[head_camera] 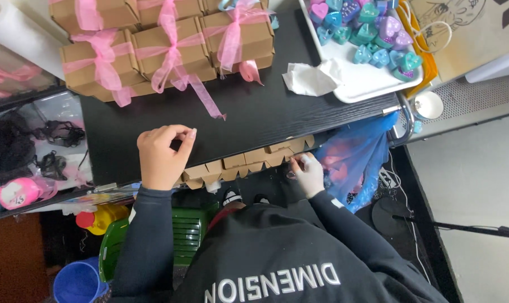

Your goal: Packaging heart-shaped soaps into a small cardboard box with decorative crinkle paper and tying a ribbon.

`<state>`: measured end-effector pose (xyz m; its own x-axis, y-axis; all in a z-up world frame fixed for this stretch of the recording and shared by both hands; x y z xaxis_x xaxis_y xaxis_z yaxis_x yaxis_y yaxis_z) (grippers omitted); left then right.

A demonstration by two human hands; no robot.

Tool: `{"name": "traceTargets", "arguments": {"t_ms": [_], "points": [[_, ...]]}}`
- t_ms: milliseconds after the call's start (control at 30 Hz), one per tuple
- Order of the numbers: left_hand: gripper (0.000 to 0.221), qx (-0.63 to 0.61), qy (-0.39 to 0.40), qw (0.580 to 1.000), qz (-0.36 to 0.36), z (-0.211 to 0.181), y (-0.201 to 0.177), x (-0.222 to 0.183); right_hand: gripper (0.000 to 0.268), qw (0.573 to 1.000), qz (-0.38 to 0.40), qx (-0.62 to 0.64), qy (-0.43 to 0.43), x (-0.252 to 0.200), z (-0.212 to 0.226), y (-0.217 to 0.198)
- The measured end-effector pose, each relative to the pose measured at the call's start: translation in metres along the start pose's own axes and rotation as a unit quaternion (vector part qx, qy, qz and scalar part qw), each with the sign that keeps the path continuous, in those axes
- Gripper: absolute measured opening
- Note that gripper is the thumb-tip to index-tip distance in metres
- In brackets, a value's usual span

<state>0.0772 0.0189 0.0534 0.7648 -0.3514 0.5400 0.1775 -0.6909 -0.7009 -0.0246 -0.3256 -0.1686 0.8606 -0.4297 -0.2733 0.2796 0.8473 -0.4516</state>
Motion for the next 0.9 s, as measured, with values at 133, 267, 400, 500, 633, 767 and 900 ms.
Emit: {"name": "traceTargets", "arguments": {"t_ms": [133, 267, 400, 500, 633, 767, 900], "points": [[0.011, -0.003, 0.019, 1.0, 0.014, -0.009, 0.023, 0.011, 0.033, 0.99, 0.034, -0.061, 0.125, 0.049, -0.061, 0.038], [0.014, 0.068, 0.037, 0.997, 0.011, -0.008, 0.026, 0.004, 0.073, 0.949, -0.016, -0.314, -0.021, 0.108, -0.122, 0.092], [0.016, 0.084, 0.035, 0.996, -0.003, -0.008, 0.021, 0.005, 0.068, 0.895, 0.033, -0.436, 0.092, 0.144, -0.144, 0.124], [0.018, 0.095, 0.027, 0.995, -0.005, -0.003, 0.02, 0.004, 0.06, 0.879, 0.132, -0.416, 0.194, 0.117, -0.075, 0.115], [0.019, 0.099, 0.029, 0.995, -0.019, -0.001, 0.018, 0.005, 0.042, 0.934, 0.157, -0.305, 0.102, 0.134, -0.059, 0.137], [0.018, 0.089, 0.021, 0.996, -0.016, 0.005, 0.02, 0.006, 0.044, 0.957, 0.149, -0.246, 0.044, 0.135, -0.042, 0.138], [0.02, 0.088, 0.017, 0.996, -0.008, 0.009, 0.022, 0.004, 0.038, 0.954, 0.139, -0.165, 0.208, 0.117, -0.063, 0.114]]}}
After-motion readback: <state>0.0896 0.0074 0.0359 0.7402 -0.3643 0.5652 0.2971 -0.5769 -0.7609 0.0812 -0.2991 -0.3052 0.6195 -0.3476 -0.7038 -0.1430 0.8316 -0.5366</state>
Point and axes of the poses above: each hand's wrist, its own x-axis towards the middle knuckle, its own y-axis out of the palm, z = x × y, the point moved 9 cm from there along x, towards the middle knuckle, and after that the axes turned 12 degrees about y, right-handed, at the moved point
